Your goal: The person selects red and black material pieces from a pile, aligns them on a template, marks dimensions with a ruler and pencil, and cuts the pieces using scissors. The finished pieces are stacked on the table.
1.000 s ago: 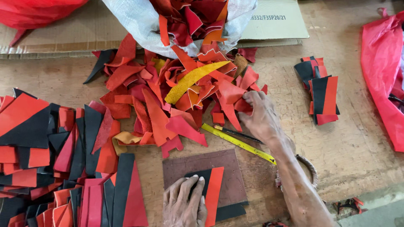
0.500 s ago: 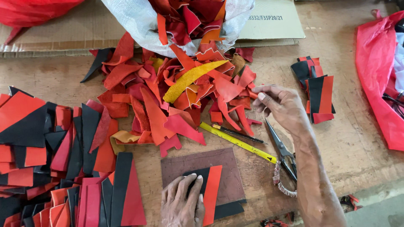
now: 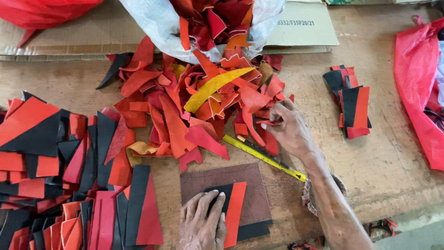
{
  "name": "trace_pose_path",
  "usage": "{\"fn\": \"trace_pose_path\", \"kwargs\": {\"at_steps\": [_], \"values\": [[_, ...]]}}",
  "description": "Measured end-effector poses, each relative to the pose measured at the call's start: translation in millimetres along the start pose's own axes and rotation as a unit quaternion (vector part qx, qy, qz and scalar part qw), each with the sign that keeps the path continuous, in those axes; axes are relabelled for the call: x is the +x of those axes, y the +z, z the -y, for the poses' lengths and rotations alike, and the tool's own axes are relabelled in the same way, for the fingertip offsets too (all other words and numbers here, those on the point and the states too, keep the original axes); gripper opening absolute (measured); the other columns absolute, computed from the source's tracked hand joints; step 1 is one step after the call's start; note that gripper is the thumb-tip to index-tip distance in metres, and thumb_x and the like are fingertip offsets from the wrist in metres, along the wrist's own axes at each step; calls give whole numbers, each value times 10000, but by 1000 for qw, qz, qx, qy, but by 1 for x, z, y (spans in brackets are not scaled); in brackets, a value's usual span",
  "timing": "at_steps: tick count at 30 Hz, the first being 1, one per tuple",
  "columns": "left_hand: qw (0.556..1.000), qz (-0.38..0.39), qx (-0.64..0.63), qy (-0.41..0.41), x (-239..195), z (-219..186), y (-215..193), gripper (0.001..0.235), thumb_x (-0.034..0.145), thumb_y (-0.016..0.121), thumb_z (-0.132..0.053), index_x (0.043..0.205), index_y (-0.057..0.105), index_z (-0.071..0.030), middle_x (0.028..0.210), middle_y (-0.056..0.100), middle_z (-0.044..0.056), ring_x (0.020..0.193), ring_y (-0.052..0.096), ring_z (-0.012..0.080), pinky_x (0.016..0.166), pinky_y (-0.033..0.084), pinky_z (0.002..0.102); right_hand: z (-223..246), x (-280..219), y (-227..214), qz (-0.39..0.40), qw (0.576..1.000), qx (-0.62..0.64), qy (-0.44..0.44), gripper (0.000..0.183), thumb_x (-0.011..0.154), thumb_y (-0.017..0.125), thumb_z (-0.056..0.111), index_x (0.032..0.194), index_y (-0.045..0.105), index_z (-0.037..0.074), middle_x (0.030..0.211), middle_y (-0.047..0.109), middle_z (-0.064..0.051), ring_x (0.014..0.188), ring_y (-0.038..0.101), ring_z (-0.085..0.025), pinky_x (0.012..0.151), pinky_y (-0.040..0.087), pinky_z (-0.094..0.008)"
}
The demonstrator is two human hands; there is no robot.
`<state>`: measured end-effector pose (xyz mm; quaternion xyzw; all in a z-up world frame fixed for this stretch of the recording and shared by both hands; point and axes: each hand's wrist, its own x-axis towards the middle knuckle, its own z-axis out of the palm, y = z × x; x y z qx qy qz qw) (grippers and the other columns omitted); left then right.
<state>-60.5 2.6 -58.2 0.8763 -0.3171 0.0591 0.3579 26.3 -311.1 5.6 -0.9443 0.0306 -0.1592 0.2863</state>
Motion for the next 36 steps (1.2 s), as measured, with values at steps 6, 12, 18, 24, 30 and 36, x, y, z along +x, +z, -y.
{"fn": "trace_pose_path", "kwargs": {"at_steps": [6, 12, 18, 24, 30, 36], "values": [[1000, -7, -5, 13, -1, 3, 1, 429, 835, 692, -213, 1240, 701, -74, 1302, 618, 98, 1187, 583, 328, 987, 452, 483, 14, -3, -29, -54, 987, 18, 150, 200, 996, 600, 5, 1112, 682, 145, 717, 432, -147, 620, 407, -185, 575, 345, -333], [985, -131, -115, 17, 16, -10, -18, 509, 853, 794, -284, 1289, 650, -63, 1343, 610, 164, 1194, 617, 353, 1022, 485, 492, 87, -34, -44, -38, 975, 217, 15, 249, 901, 626, 62, 833, 391, 105, 990, 539, -34, 804, 456, -90, 684, 419, -245], [987, -105, -118, 33, 59, -25, -35, 541, 798, 797, -213, 1261, 604, -13, 1220, 674, 162, 1121, 662, 363, 943, 512, 478, 157, -70, -6, 157, 931, 288, 159, 238, 999, 604, 297, 1065, 489, 100, 986, 502, -53, 923, 513, -144, 867, 459, -299], [967, -61, -230, -87, 82, -19, -53, 171, 931, 681, -94, 1092, 691, -39, 912, 740, 167, 823, 728, 350, 675, 561, 394, 123, -37, -18, 295, 883, 365, 5, 533, 921, 747, 405, 1288, 594, 50, 1211, 606, -62, 1221, 580, -177, 1089, 444, -332], [954, 36, -208, -215, 103, -14, -60, 143, 933, 654, -185, 924, 719, -57, 725, 694, 197, 696, 695, 392, 593, 508, 433, 91, -11, 4, 273, 895, 349, 41, 508, 684, 920, 205, 1096, 680, 28, 1064, 671, -28, 1063, 640, -154, 980, 510, -317], [959, 21, -199, -198, 113, -9, -62, 155, 914, 655, -181, 949, 747, -62, 713, 712, 185, 671, 693, 378, 583, 516, 414, 80, -10, 12, 247, 867, 433, -5, 455, 684, 904, 85, 1084, 700, 12, 1089, 661, -30, 1071, 651, -144, 949, 544, -307]]}}
